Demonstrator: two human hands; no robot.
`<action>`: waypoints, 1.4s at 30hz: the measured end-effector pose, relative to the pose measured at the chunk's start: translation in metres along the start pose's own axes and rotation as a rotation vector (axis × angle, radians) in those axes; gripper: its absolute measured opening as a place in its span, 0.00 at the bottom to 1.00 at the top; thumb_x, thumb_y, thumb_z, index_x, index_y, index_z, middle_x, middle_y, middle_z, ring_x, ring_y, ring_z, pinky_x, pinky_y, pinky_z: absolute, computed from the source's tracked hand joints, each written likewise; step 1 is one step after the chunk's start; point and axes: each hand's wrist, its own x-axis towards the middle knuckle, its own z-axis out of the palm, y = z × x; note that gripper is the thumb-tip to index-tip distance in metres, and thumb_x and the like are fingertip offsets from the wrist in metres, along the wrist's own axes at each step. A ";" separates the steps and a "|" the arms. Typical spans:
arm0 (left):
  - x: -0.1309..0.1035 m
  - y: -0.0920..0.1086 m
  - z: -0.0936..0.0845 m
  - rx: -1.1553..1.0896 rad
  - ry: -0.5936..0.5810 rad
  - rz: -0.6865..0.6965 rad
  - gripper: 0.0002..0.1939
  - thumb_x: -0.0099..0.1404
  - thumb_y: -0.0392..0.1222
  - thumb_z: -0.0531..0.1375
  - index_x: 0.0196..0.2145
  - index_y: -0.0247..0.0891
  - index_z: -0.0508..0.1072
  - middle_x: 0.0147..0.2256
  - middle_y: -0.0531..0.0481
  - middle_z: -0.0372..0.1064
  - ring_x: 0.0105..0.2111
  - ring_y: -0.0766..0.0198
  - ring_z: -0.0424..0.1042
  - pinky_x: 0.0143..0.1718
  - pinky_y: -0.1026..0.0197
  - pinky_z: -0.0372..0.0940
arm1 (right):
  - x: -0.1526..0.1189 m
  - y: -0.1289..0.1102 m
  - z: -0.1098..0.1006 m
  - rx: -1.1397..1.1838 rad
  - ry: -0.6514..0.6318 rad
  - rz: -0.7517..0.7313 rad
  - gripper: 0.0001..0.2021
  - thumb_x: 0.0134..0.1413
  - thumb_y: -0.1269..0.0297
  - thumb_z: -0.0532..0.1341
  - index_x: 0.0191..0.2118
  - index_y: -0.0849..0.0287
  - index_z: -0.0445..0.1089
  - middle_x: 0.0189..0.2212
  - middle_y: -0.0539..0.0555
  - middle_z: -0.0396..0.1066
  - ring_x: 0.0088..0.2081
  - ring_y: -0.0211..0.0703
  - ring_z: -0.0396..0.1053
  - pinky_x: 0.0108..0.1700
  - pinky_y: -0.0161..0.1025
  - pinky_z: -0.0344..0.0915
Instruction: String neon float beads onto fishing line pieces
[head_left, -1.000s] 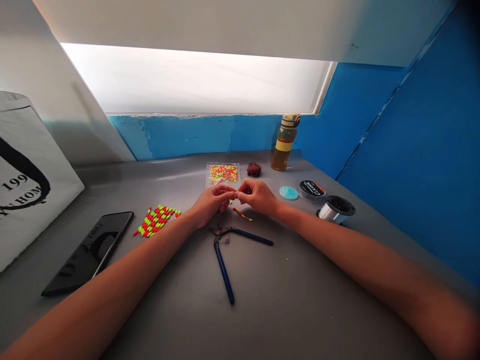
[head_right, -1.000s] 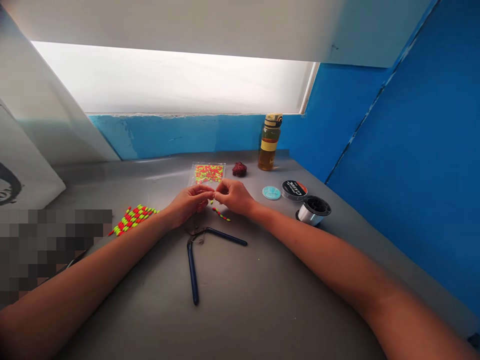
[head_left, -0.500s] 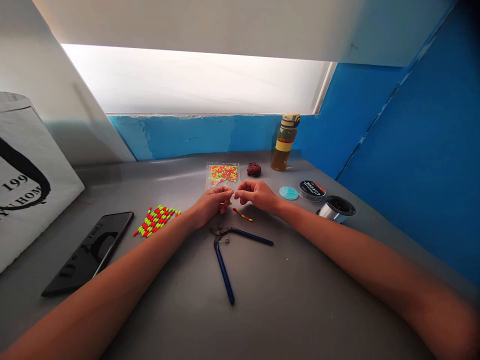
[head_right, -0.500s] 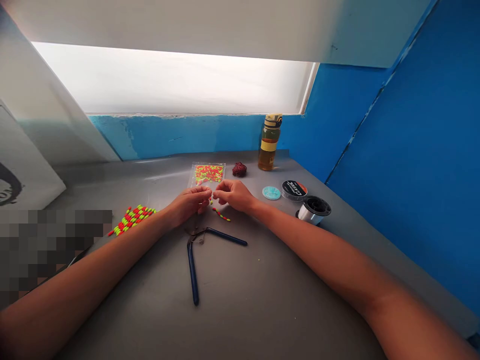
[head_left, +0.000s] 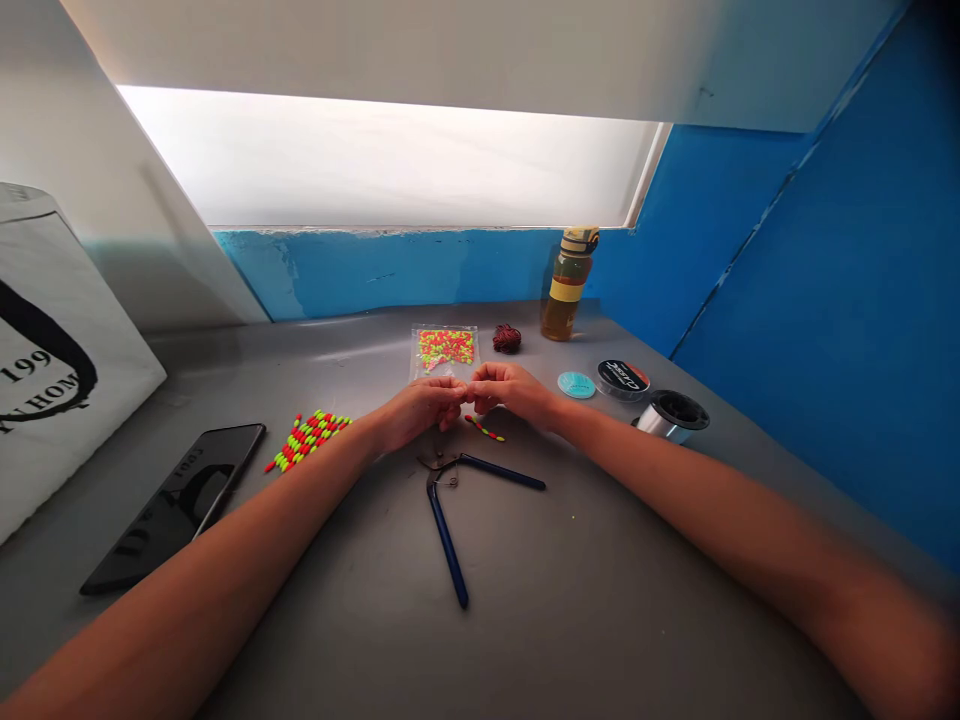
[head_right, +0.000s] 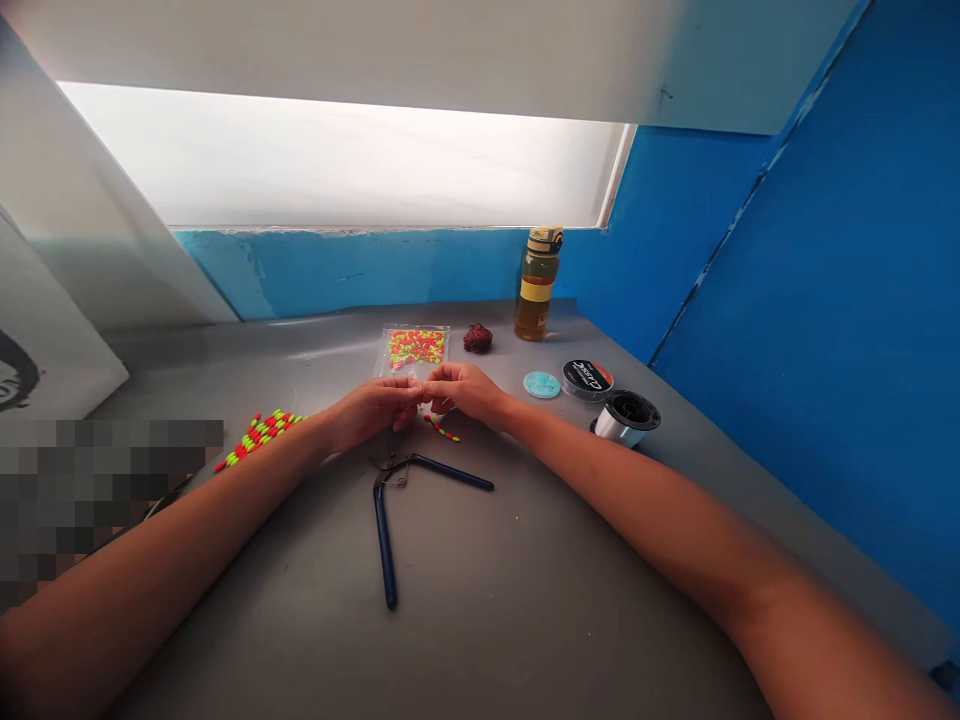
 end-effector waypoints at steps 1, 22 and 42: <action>0.000 0.000 0.000 -0.004 0.002 0.003 0.10 0.60 0.44 0.64 0.32 0.34 0.72 0.25 0.51 0.64 0.23 0.69 0.61 0.26 0.64 0.55 | 0.000 0.000 -0.001 0.030 -0.016 0.009 0.11 0.51 0.58 0.67 0.32 0.60 0.69 0.28 0.51 0.71 0.30 0.38 0.69 0.37 0.37 0.68; 0.005 -0.009 0.000 -0.084 0.148 0.081 0.11 0.57 0.44 0.68 0.31 0.35 0.72 0.24 0.54 0.62 0.23 0.70 0.61 0.25 0.65 0.57 | -0.004 0.008 0.010 -0.648 0.247 -0.472 0.04 0.58 0.66 0.58 0.32 0.59 0.68 0.35 0.53 0.71 0.34 0.40 0.66 0.35 0.37 0.61; 0.003 -0.006 0.007 -0.023 0.244 0.095 0.14 0.57 0.47 0.67 0.29 0.35 0.71 0.22 0.55 0.63 0.21 0.72 0.59 0.25 0.66 0.56 | -0.007 0.007 0.011 -0.728 0.309 -0.442 0.03 0.55 0.66 0.61 0.31 0.57 0.69 0.47 0.55 0.69 0.33 0.38 0.65 0.36 0.37 0.59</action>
